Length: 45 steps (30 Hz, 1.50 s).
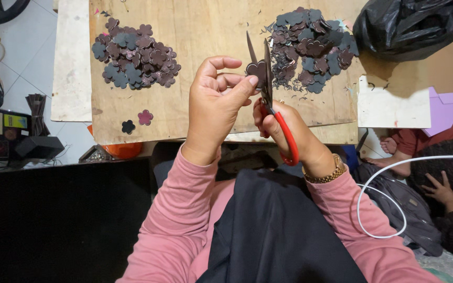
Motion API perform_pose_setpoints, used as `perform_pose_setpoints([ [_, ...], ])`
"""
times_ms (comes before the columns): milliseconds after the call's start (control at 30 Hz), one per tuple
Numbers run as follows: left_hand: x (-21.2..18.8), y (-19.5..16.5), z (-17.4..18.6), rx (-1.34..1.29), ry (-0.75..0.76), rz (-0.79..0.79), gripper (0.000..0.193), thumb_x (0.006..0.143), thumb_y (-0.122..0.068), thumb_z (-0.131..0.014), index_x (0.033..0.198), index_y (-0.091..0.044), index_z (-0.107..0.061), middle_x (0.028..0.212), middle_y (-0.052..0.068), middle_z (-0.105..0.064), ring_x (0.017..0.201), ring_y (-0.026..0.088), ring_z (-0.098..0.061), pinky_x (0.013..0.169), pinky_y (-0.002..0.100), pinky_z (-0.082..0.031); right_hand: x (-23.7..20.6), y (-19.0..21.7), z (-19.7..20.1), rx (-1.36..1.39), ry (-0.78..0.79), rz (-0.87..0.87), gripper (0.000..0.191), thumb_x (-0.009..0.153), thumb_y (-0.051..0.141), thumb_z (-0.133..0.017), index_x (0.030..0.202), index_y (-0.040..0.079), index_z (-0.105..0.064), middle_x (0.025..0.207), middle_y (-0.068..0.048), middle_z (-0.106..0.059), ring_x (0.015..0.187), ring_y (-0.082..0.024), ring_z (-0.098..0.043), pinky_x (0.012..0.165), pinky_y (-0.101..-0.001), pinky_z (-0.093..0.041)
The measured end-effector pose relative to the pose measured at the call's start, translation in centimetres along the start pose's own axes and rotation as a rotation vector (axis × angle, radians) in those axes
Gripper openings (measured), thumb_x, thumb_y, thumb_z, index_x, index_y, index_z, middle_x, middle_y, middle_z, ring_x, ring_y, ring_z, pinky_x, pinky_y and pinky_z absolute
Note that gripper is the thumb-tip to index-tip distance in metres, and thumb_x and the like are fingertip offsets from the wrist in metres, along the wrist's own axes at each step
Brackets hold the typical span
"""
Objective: The person uses red-handled scissors to trim the edges of small, dark, flower-shaped fabric pieces. They hold each piece in the left hand and carefully cut along the perimeter with the right hand, then place the finished piece onto a pile on the wooden table.
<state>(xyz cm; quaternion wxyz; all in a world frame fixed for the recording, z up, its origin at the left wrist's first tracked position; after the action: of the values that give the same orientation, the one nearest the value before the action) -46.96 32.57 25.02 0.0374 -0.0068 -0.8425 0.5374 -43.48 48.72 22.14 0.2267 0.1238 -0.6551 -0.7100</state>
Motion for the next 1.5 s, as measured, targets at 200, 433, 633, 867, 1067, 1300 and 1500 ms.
perform_pose_setpoints([
  [200,0.0,0.0,0.0,-0.004,0.002,0.007,0.035,0.093,0.000,-0.074,0.120,0.000,-0.052,0.093,0.011,-0.075,0.082,0.012,-0.072,0.068,0.022,-0.056,-0.1,-0.4,0.3,-0.024,-0.006,-0.016,0.065,0.101,0.068,-0.048,0.104,0.004,-0.054,0.085,0.000,-0.053,0.074,-0.009,-0.052,0.067,-0.0249,-0.048],
  [433,0.1,1.0,0.0,-0.082,0.050,-0.013,0.032,0.094,0.001,-0.072,0.120,0.000,-0.054,0.096,0.007,-0.070,0.086,0.010,-0.069,0.074,0.025,-0.060,-0.1,-0.8,0.0,0.009,-0.019,0.003,0.064,0.102,0.068,-0.048,0.102,0.005,-0.055,0.082,-0.001,-0.053,0.073,-0.010,-0.051,0.067,-0.0251,-0.047],
  [633,0.0,1.7,-0.3,-0.092,0.060,0.007,0.016,0.097,-0.003,-0.071,0.109,0.000,-0.061,0.095,0.006,-0.071,0.086,0.010,-0.069,0.075,0.024,-0.058,-0.1,-0.4,-0.1,0.015,0.023,0.037,0.066,0.104,0.070,-0.043,0.100,0.005,-0.054,0.087,-0.002,-0.053,0.078,-0.010,-0.052,0.071,-0.0258,-0.046],
  [867,0.3,0.3,1.2,0.076,-0.021,0.054,0.014,0.094,-0.007,-0.070,0.106,-0.004,-0.064,0.091,0.002,-0.073,0.081,0.007,-0.071,0.066,0.019,-0.052,-0.2,-0.5,-0.3,0.133,0.155,0.001,0.068,0.103,0.067,-0.049,0.120,0.001,-0.054,0.102,-0.004,-0.055,0.089,-0.014,-0.055,0.079,-0.0299,-0.050],
  [1067,0.2,0.0,1.1,0.065,0.074,0.028,0.021,0.093,-0.001,-0.070,0.110,-0.002,-0.059,0.091,0.004,-0.071,0.078,0.008,-0.069,0.068,0.020,-0.053,-0.3,-0.4,-0.1,0.079,0.172,-0.022,0.066,0.103,0.066,-0.049,0.117,0.001,-0.054,0.098,-0.004,-0.055,0.085,-0.012,-0.054,0.076,-0.0288,-0.050],
  [1300,0.1,0.0,1.2,0.020,0.088,0.058,0.023,0.091,0.005,-0.068,0.110,0.000,-0.055,0.093,0.005,-0.066,0.080,0.009,-0.065,0.072,0.022,-0.055,-0.2,0.3,-0.1,0.057,0.173,-0.030,0.067,0.101,0.068,-0.049,0.111,0.002,-0.057,0.090,-0.002,-0.055,0.079,-0.011,-0.052,0.071,-0.0269,-0.047],
  [1500,0.1,-0.2,1.4,0.000,0.093,0.036,0.028,0.089,0.008,-0.070,0.103,-0.003,-0.049,0.091,0.005,-0.061,0.082,0.011,-0.066,0.076,0.025,-0.059,-0.2,0.4,-0.1,0.058,0.178,-0.051,0.070,0.099,0.072,-0.048,0.105,0.003,-0.056,0.087,-0.001,-0.054,0.075,-0.010,-0.051,0.068,-0.0252,-0.046],
])
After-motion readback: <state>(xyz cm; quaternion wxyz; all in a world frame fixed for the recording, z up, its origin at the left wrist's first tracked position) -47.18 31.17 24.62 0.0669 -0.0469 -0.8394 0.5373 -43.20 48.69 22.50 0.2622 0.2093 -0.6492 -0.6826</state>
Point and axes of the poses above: each hand's wrist, its own x-axis towards the middle knuckle, its own z-axis out of the back of the hand, y = z × x, the point moved 4 cm from there along x, towards the middle knuckle
